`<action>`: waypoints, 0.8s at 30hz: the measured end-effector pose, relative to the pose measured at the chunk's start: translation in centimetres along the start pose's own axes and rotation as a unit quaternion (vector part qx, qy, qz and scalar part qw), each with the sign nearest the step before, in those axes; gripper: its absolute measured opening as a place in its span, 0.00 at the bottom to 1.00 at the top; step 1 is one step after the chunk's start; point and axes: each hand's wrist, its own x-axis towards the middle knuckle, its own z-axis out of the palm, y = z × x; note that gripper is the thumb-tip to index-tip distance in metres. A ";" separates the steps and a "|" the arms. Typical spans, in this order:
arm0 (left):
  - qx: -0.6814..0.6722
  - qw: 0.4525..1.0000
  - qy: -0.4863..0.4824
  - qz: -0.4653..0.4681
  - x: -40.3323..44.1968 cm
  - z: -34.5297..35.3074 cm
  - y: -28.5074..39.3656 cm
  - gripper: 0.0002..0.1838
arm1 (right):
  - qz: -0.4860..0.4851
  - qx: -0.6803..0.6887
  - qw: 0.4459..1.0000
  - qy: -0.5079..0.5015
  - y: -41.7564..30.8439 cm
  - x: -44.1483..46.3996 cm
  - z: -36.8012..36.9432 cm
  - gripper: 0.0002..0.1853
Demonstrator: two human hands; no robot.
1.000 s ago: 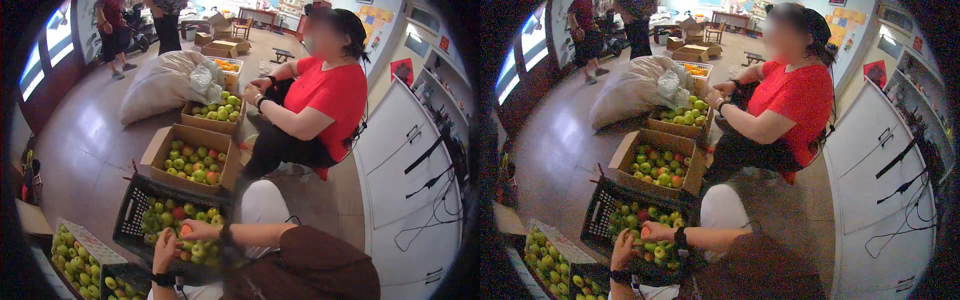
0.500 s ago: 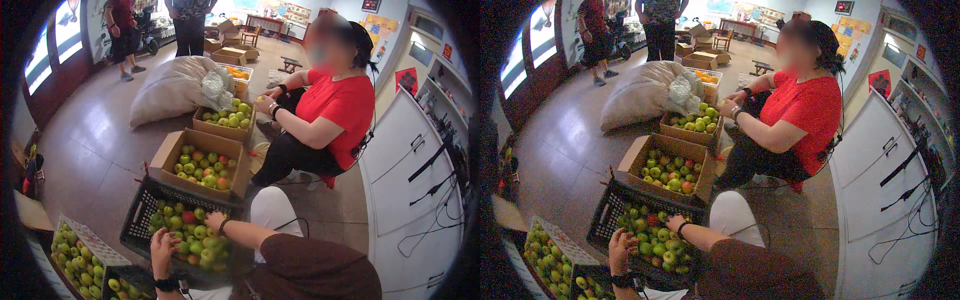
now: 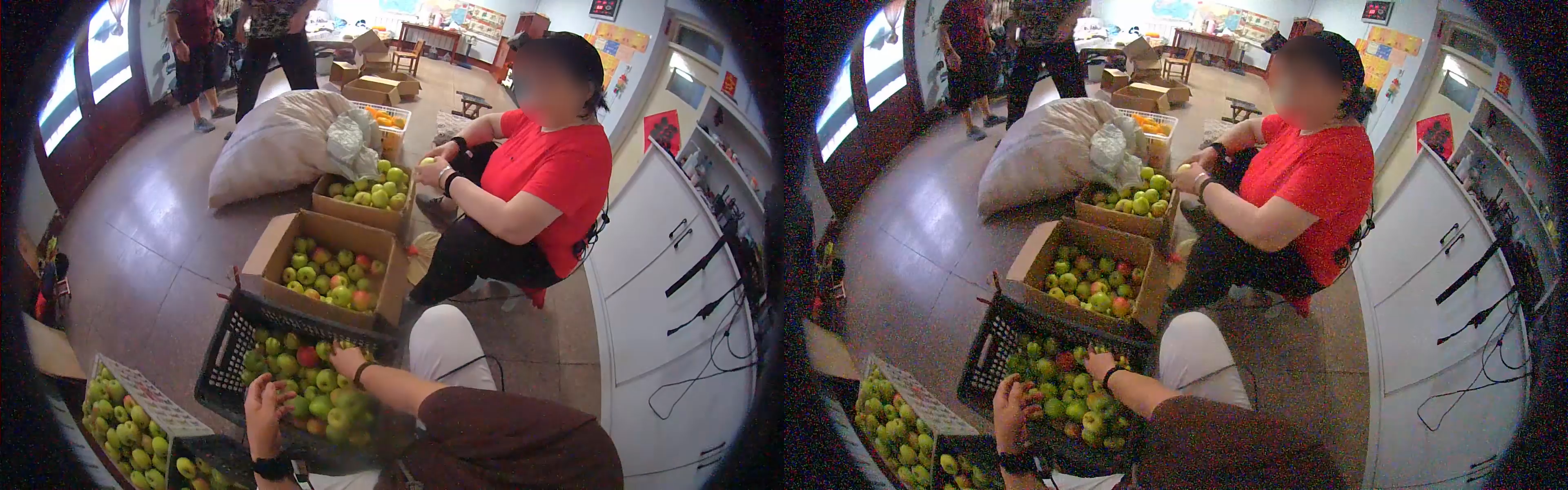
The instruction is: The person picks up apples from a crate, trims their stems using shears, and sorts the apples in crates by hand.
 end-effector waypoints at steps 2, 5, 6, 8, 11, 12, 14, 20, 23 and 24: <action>0.012 1.000 0.000 0.006 0.1 0.1 0.3 0.18 | -0.024 -0.020 0.999 0.036 -0.9 -1.7 -0.9 0.24; 0.003 0.999 0.018 0.036 0.3 -0.3 -0.6 0.12 | -0.066 0.042 0.995 0.054 -1.9 -4.1 -0.3 0.29; 0.013 0.998 0.029 0.046 0.2 -0.1 -0.5 0.10 | -0.081 0.078 0.992 0.054 -2.2 -5.0 0.1 0.31; 0.034 0.996 0.048 0.065 -0.2 0.2 -0.1 0.07 | -0.103 0.110 0.988 0.020 -2.1 -6.7 0.8 0.30; -0.013 0.996 0.061 0.062 0.5 -0.3 -1.1 0.06 | -0.142 0.143 0.979 0.012 -2.0 -10.8 -0.6 0.31; -0.015 0.996 0.061 0.063 0.4 -0.2 -1.0 0.06 | -0.147 0.146 0.978 0.024 -1.8 -11.3 -0.2 0.31; -0.019 0.996 0.063 0.066 0.3 -0.1 -0.7 0.07 | -0.156 0.150 0.975 0.049 -1.4 -11.7 0.8 0.32; -0.037 0.995 0.056 0.069 0.7 -0.7 -1.1 0.11 | -0.116 0.122 0.986 -0.006 -1.9 -12.8 -0.7 0.31; -0.031 0.993 0.076 0.084 0.7 -0.6 -1.3 0.14 | -0.123 0.126 0.984 -0.008 -2.3 -13.1 -0.1 0.33; -0.029 0.994 0.077 0.078 0.6 -0.6 -1.2 0.15 | -0.127 0.109 0.986 0.023 -2.4 -13.3 -0.2 0.33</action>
